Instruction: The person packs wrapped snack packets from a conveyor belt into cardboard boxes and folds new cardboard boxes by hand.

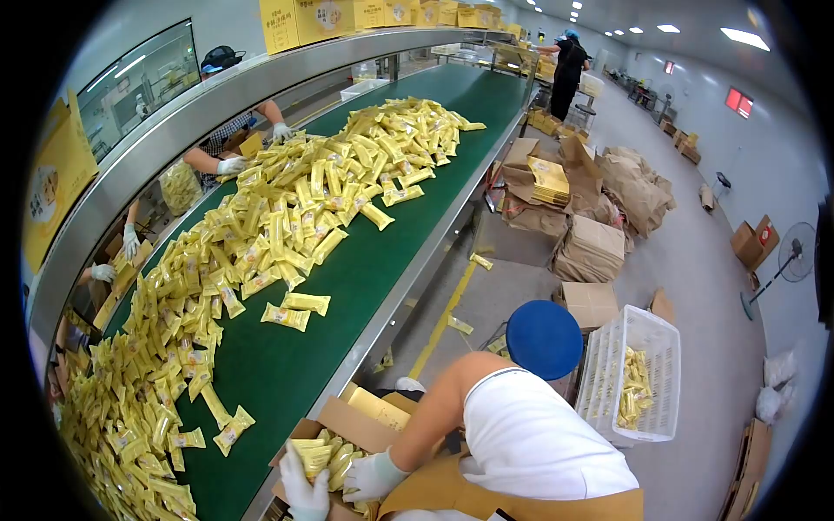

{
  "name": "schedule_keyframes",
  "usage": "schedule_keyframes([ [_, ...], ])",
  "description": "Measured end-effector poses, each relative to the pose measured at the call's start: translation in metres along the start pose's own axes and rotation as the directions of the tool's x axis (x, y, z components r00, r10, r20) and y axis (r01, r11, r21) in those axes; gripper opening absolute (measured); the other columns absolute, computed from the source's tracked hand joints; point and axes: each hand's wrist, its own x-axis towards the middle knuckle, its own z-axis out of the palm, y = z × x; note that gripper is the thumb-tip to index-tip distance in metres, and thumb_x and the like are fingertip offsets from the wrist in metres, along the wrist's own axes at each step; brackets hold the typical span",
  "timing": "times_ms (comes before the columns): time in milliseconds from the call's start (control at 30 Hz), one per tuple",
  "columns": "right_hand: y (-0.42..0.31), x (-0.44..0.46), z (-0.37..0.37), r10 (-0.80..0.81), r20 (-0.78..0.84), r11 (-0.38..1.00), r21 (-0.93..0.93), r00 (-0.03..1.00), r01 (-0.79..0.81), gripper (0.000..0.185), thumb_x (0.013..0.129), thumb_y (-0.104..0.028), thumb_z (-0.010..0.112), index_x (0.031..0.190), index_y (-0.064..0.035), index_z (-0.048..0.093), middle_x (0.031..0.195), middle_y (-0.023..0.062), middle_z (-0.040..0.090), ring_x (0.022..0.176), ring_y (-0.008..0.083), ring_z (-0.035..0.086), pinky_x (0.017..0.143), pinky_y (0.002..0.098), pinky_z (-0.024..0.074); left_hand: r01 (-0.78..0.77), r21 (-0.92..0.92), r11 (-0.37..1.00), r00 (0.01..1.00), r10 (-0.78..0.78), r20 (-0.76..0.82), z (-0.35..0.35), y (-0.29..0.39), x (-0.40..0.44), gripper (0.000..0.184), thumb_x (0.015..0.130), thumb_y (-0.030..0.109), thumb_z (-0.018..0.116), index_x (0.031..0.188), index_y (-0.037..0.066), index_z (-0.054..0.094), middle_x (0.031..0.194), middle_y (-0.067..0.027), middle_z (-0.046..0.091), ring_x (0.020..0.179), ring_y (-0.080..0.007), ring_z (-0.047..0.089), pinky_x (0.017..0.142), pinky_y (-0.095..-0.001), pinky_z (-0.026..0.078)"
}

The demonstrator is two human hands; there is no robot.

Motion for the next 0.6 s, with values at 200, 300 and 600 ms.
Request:
schedule_keyframes([
  [200, 0.004, -0.022, -0.019, -0.091, -0.213, 0.995, 0.024, 0.973, 0.098, 0.024, 0.086, -0.03, 0.063, 0.099, -0.0095, 0.065, 0.096, 0.0104, 0.06, 0.087, 0.0291, 0.061, 0.074, 0.0413, 0.0488, -0.142, 0.427, 0.893, 0.977, 0.057, 0.205, 0.035, 0.012, 0.001, 0.075, 0.086, 0.032, 0.066, 0.152, 0.008, 0.04, 0.138, -0.0212, 0.053, 0.123, -0.0389, 0.053, 0.104, -0.0508, 0.041],
  [300, 0.008, -0.043, -0.066, -0.076, -0.123, 0.993, 0.079, 0.99, 0.086, 0.028, 0.083, -0.032, 0.068, 0.098, -0.008, 0.065, 0.091, 0.0103, 0.061, 0.086, 0.0301, 0.06, 0.074, 0.0414, 0.0483, -0.119, 0.387, 0.914, 0.964, 0.014, 0.264, 0.037, 0.025, 0.001, 0.072, 0.088, 0.032, 0.064, 0.151, 0.007, 0.04, 0.141, -0.0203, 0.052, 0.126, -0.038, 0.051, 0.106, -0.0506, 0.04],
  [600, 0.08, -0.009, -0.094, 0.687, -0.319, 0.716, 0.447, 0.652, -0.536, 0.04, 0.078, -0.033, 0.075, 0.101, -0.0008, 0.068, 0.109, 0.0169, 0.068, 0.106, 0.036, 0.064, 0.088, 0.0439, 0.0522, 0.062, 0.466, 0.883, 0.868, -0.278, 0.412, 0.072, 0.047, -0.004, 0.129, 0.073, 0.082, 0.057, 0.154, -0.009, 0.016, 0.161, -0.0296, 0.015, 0.152, -0.0428, 0.007, 0.116, -0.0644, 0.009],
])
